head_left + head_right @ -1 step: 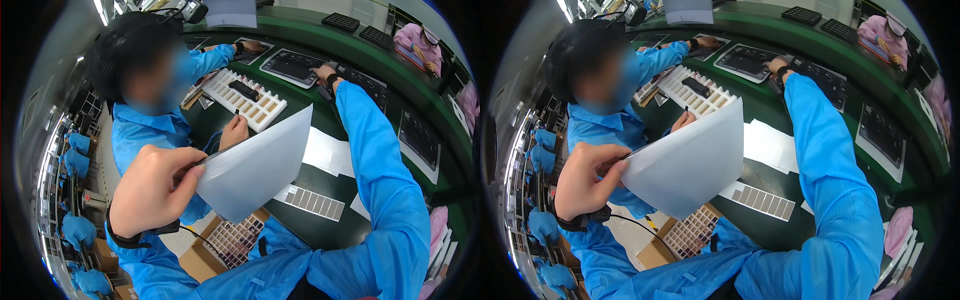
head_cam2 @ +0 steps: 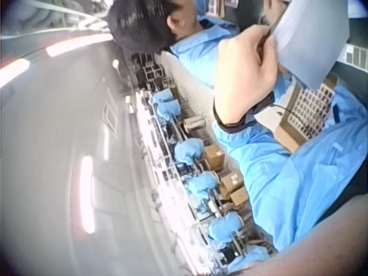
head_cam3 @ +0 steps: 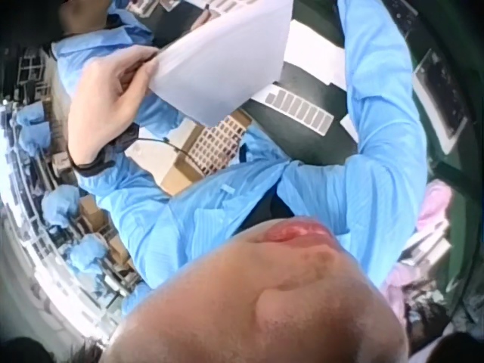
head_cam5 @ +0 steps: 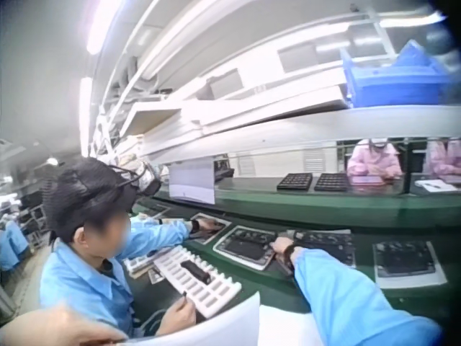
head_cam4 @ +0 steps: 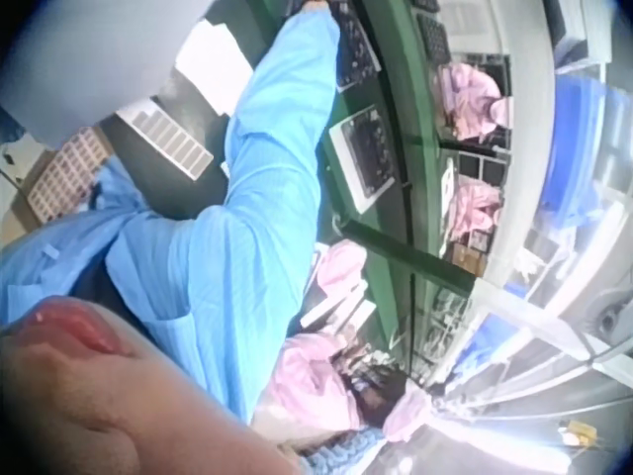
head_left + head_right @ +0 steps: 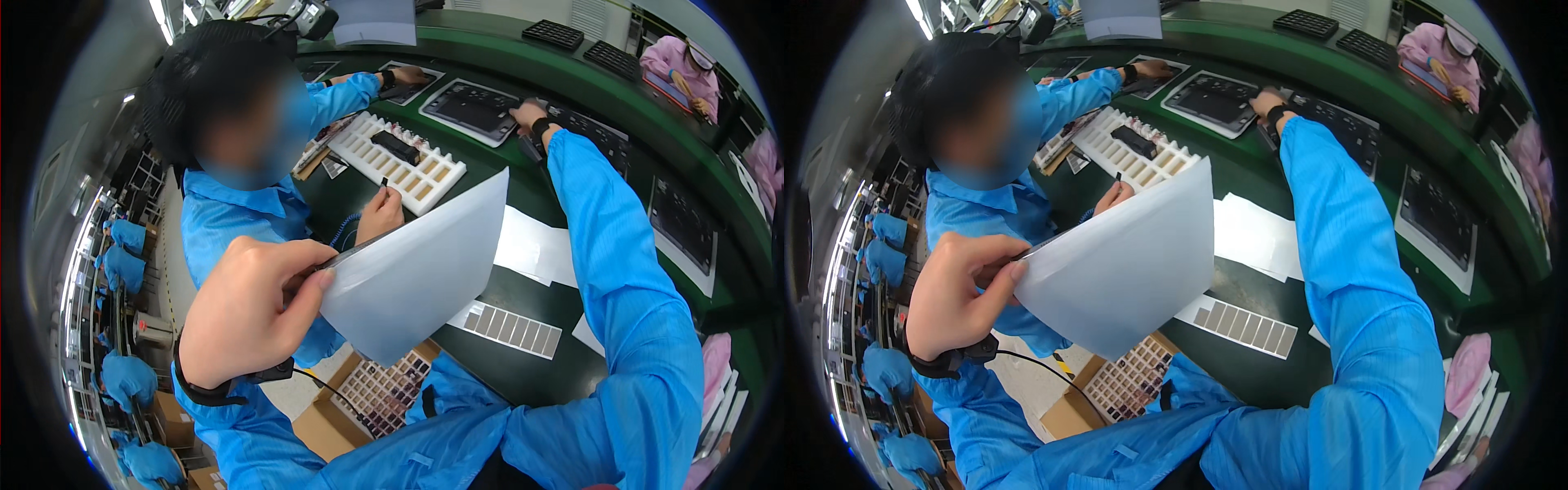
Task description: Assembling and inspecting electronic chassis components on a factory line.
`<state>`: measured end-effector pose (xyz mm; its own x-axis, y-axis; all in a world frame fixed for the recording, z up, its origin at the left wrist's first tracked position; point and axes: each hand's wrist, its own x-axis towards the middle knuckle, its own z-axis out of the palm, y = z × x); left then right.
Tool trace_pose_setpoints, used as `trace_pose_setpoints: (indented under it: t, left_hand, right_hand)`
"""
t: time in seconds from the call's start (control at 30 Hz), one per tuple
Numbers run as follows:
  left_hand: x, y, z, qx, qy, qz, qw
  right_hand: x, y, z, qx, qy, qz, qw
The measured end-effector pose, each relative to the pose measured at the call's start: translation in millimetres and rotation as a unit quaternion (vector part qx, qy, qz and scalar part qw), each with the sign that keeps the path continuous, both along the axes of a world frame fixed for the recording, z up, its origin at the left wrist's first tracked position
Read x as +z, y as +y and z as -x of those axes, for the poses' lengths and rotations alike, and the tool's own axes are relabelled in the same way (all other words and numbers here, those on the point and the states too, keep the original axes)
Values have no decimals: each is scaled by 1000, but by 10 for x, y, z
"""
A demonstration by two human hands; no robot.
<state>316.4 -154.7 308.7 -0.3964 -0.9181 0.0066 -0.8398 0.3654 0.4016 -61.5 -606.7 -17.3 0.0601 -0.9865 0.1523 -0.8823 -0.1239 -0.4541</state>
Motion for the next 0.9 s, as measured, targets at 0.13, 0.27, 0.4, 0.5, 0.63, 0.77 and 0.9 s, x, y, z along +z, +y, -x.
trace_pose_setpoints:
  t: [0.13, 0.27, 0.4, 0.5, 0.63, 0.77, 0.9]
  left_hand:
    - [2, 86, -34, -23, 18, 7, 1000]
    - [1, -4, 105, -111, -10, 48, 993]
    - [-30, -82, 300, -184, 9, 269, 945]
    - [47, 165, 757, -197, -145, 249, 937]
    - [-499, 736, 1507, -391, 178, 184, 884]
    - [-1664, 1776, 2481, -261, -67, 373, 888]
    - [-2278, 2304, 2906, -184, -148, 363, 901]
  right_hand:
    - [900, 761, -20, -115, -68, -80, 988]
    - [1521, 1662, 450, -26, -162, -161, 973]
    - [2160, 3325, 437, -17, -214, -239, 947]
    - [2379, 4598, 101, -48, -492, -210, 843]
    - [2045, 5757, 62, -23, -669, -146, 728]
    - [1373, 6296, 114, -254, -547, -5, 798]
    - [1175, 6636, 362, -302, -539, -96, 780]
